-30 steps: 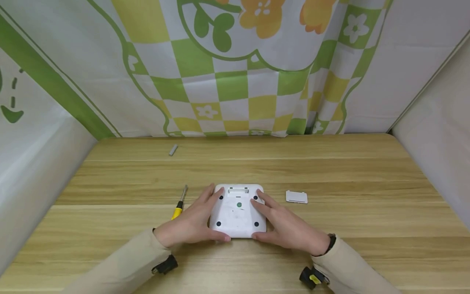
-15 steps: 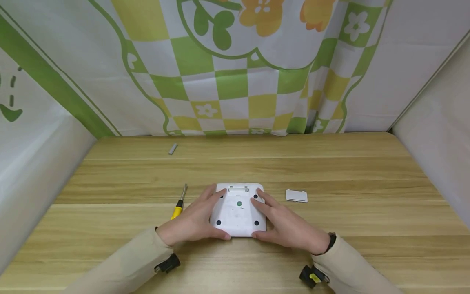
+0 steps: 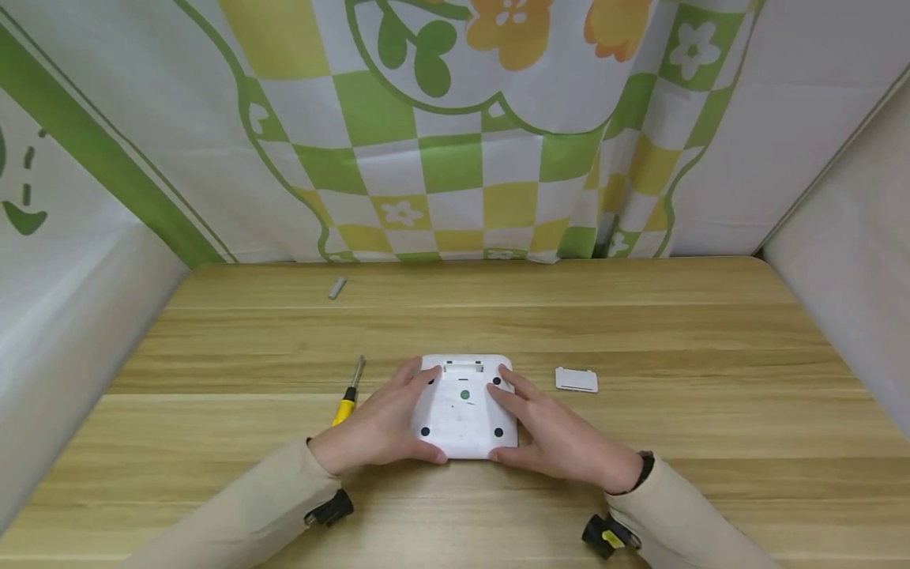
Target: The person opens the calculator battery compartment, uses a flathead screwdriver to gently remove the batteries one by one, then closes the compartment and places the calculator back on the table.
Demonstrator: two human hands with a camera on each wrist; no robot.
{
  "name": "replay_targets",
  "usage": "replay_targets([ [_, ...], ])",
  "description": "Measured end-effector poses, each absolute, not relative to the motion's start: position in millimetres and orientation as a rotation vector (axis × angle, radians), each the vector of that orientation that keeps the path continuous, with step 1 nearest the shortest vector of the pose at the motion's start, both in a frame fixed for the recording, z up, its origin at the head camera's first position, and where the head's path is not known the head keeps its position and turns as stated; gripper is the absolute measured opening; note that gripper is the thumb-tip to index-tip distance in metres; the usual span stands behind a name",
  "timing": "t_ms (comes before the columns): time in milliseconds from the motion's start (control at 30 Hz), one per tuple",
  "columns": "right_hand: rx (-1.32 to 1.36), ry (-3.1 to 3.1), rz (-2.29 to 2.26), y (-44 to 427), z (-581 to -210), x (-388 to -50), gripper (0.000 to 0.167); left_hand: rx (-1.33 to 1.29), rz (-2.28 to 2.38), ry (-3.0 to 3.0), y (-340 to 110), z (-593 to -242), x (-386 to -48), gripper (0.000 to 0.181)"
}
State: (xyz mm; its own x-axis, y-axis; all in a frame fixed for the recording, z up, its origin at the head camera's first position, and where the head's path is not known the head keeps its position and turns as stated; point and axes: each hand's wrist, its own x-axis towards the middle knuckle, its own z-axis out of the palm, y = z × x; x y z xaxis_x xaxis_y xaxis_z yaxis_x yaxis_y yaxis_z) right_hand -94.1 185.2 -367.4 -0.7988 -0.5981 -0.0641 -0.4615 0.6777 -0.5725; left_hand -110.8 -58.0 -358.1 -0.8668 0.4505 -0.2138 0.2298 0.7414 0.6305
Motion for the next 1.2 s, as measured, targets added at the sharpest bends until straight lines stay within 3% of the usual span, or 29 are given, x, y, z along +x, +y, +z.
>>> replay_targets([
  [467,-0.849,2.703,-0.720,185.7,-364.9,-92.8,0.073,0.552,0.876,2.605,-55.5,-356.5,-111.7,0.105],
  [1200,-0.885,2.929,-0.610,229.1,-361.7,-104.0,0.041,0.513,0.874,2.613,-54.6,-354.8,-109.9,0.107],
])
